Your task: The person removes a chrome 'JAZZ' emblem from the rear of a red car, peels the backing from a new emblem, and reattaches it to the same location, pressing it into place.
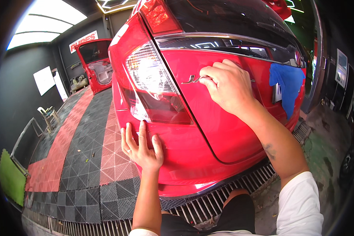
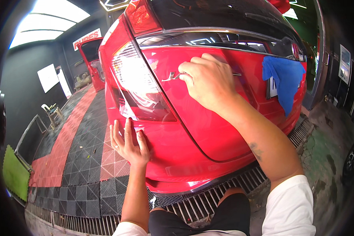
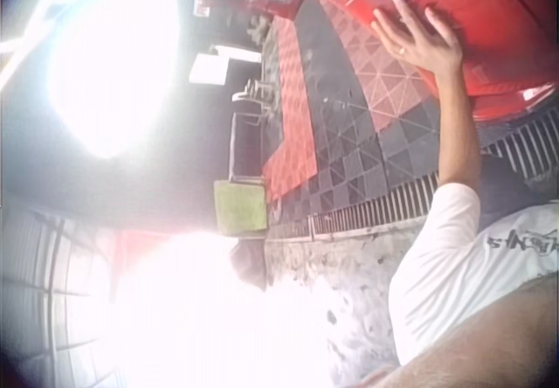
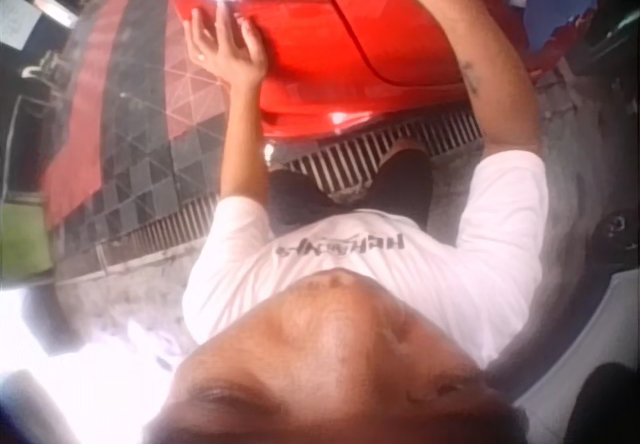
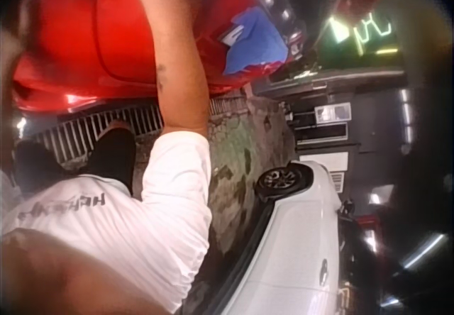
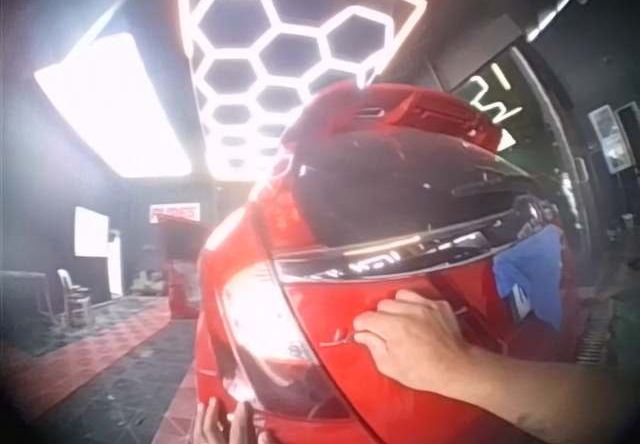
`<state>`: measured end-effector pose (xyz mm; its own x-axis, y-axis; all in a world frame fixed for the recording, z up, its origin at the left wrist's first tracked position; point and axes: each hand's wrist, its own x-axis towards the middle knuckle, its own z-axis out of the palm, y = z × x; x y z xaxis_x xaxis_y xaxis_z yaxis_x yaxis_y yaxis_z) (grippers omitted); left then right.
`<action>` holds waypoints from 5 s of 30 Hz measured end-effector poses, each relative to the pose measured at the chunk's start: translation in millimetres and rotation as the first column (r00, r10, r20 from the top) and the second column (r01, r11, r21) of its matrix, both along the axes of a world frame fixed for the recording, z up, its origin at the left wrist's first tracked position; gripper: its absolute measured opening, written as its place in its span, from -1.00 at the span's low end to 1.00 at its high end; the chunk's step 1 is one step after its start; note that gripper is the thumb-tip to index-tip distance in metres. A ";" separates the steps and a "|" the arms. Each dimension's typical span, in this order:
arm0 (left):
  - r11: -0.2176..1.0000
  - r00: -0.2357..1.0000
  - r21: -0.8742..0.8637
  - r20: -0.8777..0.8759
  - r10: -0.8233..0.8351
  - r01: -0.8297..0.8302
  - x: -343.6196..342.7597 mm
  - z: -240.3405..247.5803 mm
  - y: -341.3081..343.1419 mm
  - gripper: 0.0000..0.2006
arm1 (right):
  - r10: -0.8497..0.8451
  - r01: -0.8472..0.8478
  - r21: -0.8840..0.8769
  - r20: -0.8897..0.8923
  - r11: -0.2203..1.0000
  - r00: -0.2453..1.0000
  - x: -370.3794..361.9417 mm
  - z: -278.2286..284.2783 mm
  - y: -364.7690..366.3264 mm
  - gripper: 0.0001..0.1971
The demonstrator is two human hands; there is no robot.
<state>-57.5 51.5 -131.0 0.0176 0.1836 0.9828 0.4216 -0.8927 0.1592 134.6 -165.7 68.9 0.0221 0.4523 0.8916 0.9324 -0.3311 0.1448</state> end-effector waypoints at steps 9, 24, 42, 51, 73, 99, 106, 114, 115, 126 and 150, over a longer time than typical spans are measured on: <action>0.996 0.999 -0.089 -0.033 0.018 -0.021 -13.1 11.6 -11.9 -0.47 | 0.070 -0.067 0.180 -0.012 0.981 0.997 -38.8 -13.1 -63.9 -0.55; 0.989 0.926 0.079 -0.367 -0.087 0.123 79.3 91.8 -106.6 -0.02 | 0.022 -0.482 0.347 -0.829 0.804 -0.559 -147.1 -523.4 -146.8 -0.82; 0.994 0.923 0.098 -0.375 0.080 -0.047 110.2 101.1 -152.2 0.11 | 0.068 -0.746 0.318 -0.936 0.585 -0.346 -143.7 -553.8 -155.8 -0.62; 0.987 0.876 0.156 -0.471 0.107 -0.036 140.0 97.5 -160.9 0.06 | 0.071 -0.722 0.358 -0.916 0.593 -0.396 -153.2 -560.0 -146.8 -0.63; 0.992 0.966 0.073 -0.246 -0.082 0.103 45.1 66.3 -85.2 -0.21 | 0.420 -0.429 0.437 -0.897 0.790 -0.140 -51.8 -365.8 -205.1 -0.91; 0.975 0.962 0.069 -0.193 -0.195 0.212 85.1 98.4 -75.1 -0.17 | 0.296 -0.300 -0.038 -0.090 0.953 0.951 -23.6 -8.2 -98.6 -0.95; 0.967 0.954 0.075 -0.198 -0.226 0.245 96.3 95.7 -75.7 -0.26 | 0.224 -0.182 -0.199 0.213 0.963 0.951 13.9 47.7 -35.6 -0.87; 0.967 0.954 0.065 -0.194 -0.231 0.247 94.4 96.9 -74.5 -0.27 | 0.179 -0.132 -0.191 0.253 0.973 0.951 20.9 46.3 -24.5 -0.84; 0.967 0.954 0.066 -0.192 -0.230 0.247 94.5 96.9 -74.6 -0.27 | 0.174 -0.125 -0.196 0.258 0.973 0.950 21.8 45.9 -24.2 -0.84; 0.967 0.953 0.064 -0.196 -0.232 0.248 94.3 97.9 -72.9 -0.26 | 0.170 -0.117 -0.206 0.261 0.971 0.950 27.2 46.1 -22.6 -0.85; 0.969 0.953 0.060 -0.203 -0.223 0.240 93.9 99.2 -73.9 -0.25 | 0.161 -0.109 -0.187 0.287 0.976 0.944 26.2 40.9 -23.6 -0.86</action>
<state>36.5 -22.3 -31.8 0.2414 0.0698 0.9679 0.2172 -0.9760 0.0162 160.8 -189.3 109.8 -0.3049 0.5745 0.7596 0.8719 -0.1525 0.4653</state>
